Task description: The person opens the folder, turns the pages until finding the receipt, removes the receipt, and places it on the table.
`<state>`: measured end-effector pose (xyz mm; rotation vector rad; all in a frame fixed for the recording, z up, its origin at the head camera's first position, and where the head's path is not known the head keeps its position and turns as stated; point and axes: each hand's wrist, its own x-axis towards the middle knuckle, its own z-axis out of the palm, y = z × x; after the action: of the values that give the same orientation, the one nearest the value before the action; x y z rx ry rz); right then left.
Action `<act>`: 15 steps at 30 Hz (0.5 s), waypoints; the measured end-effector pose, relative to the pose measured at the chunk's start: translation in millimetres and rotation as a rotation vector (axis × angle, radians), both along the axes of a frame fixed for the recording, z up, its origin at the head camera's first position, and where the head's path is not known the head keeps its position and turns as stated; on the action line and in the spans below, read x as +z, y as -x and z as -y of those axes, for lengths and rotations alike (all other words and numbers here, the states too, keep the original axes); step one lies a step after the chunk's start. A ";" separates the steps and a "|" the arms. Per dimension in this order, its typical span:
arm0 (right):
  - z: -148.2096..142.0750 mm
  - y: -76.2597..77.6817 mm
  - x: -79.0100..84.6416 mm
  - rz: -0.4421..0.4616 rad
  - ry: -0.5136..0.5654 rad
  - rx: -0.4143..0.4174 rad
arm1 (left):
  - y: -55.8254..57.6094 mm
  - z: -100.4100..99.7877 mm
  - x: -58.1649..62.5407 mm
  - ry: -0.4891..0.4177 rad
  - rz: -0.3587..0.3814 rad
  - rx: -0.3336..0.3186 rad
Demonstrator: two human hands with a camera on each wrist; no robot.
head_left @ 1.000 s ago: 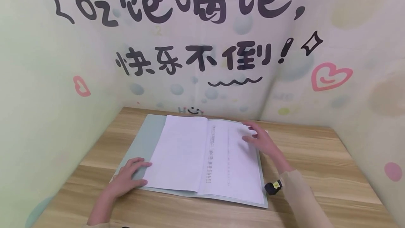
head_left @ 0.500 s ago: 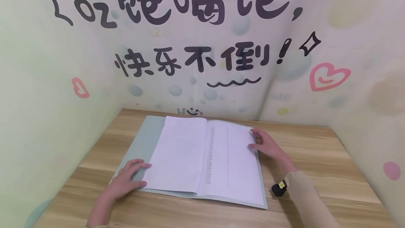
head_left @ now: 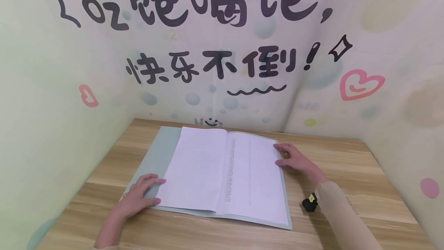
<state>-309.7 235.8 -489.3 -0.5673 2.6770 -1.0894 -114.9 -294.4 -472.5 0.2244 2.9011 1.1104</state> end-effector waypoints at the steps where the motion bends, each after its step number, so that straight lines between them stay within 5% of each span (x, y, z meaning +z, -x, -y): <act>1: 0.1 0.0 -0.3 0.007 -0.009 -0.008 | 0.1 0.1 -0.1 0.001 0.001 0.001; 15: 1.3 1.6 -8.6 -0.017 -0.036 -0.045 | -0.1 0.7 -1.2 0.016 0.006 0.003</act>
<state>-311.3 234.5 -497.9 -0.5147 2.7303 -1.0496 -114.8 -295.0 -473.7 0.2157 2.9057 1.0854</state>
